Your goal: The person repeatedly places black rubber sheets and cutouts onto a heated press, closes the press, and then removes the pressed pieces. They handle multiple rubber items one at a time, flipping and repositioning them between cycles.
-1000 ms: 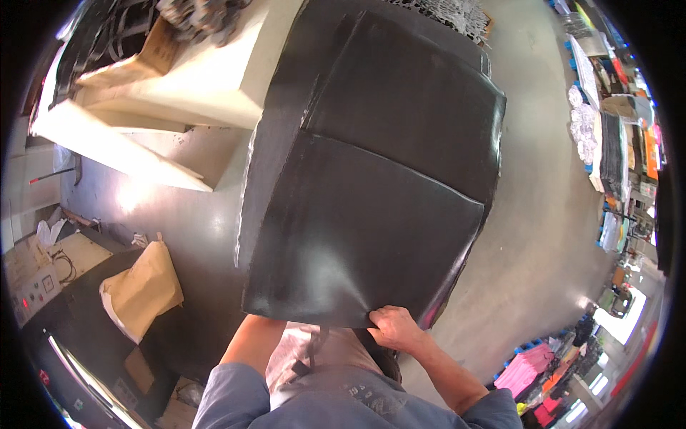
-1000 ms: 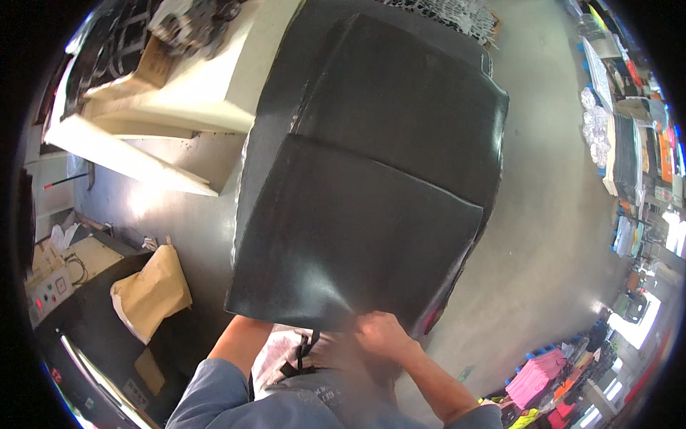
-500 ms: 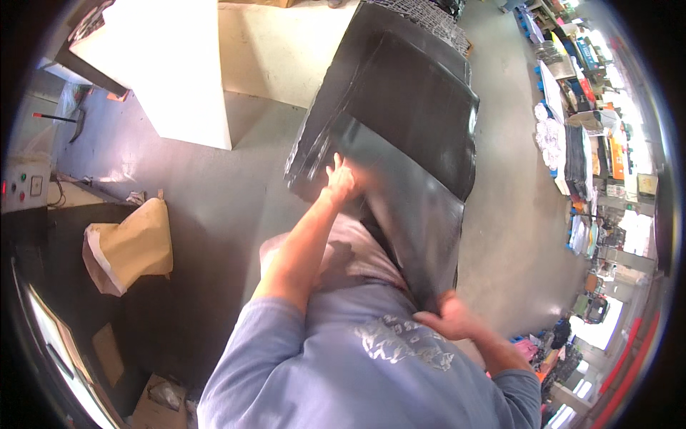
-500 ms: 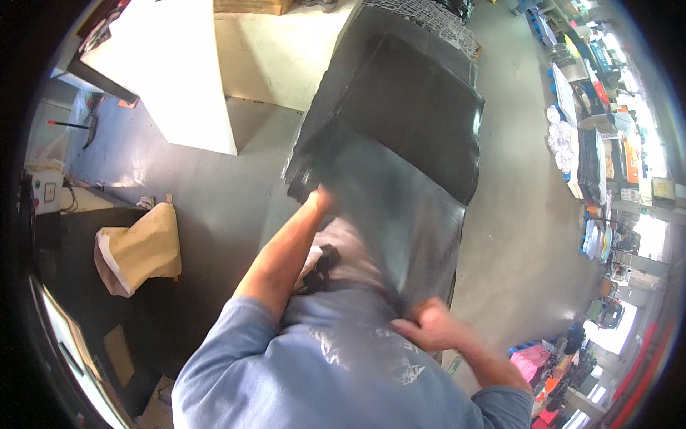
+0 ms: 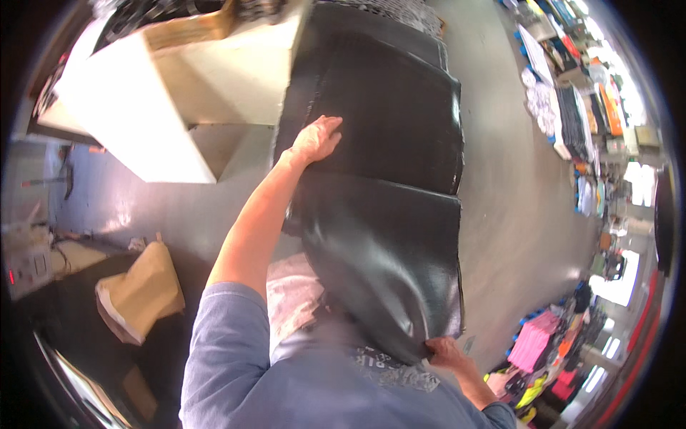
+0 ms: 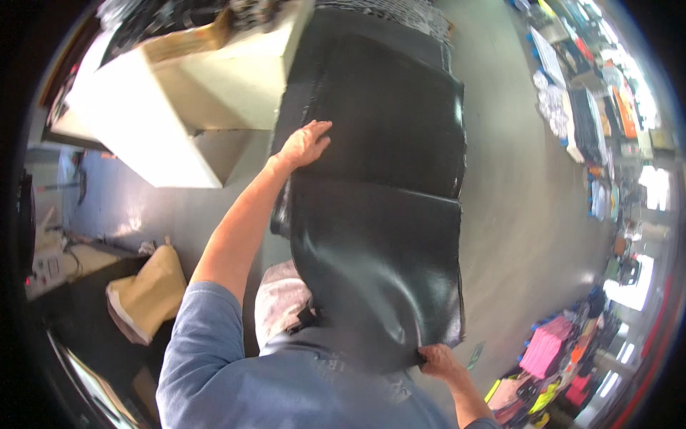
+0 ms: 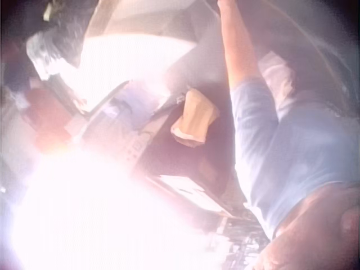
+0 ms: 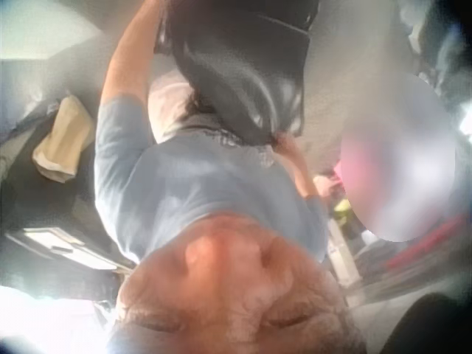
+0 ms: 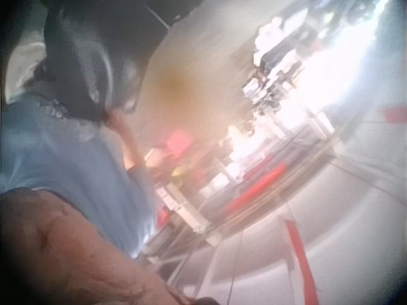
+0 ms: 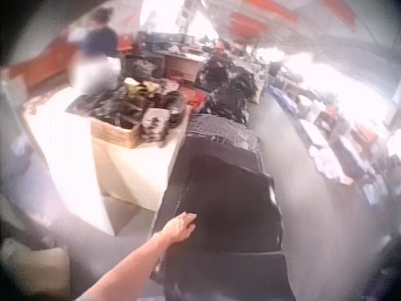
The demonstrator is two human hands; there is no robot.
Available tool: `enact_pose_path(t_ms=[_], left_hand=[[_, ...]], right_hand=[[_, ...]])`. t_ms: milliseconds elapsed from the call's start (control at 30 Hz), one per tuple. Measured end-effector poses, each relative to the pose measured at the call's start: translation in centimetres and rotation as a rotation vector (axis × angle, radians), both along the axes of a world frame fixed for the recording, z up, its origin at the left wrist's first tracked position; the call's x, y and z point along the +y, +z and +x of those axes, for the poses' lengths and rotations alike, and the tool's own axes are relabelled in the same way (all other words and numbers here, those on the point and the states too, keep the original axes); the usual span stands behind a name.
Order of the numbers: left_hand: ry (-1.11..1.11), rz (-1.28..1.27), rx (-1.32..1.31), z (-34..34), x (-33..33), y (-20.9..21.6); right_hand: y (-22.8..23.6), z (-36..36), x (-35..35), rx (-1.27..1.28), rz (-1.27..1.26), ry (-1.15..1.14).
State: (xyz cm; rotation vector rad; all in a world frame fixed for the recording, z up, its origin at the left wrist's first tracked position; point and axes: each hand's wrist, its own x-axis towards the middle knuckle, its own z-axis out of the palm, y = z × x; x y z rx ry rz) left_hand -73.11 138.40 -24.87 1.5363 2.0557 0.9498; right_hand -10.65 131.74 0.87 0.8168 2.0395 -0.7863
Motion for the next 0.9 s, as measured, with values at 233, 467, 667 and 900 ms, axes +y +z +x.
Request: enact_pose_path(t_ms=[233,467,667,900], left_hand=[[0.057,-0.582,0.453,4.8,5.3,-5.8],[0.132,-0.327,0.531,4.7,4.1,-8.9],[0.157,-0.243,0.575,4.4,4.1,-9.8],[0.169,-0.252,0.56,4.5,4.0,-10.1]], right_hand=[[-8.3,8.5,-9.4,-0.394,-0.136,-0.023],[-7.3,10.2,-25.7,0.073,-0.086,0.038],[-2.6,8.5,-35.4,-0.621,-0.491,-0.548],[-1.1,5.2,-34.5,-0.651,-0.436,-0.614]])
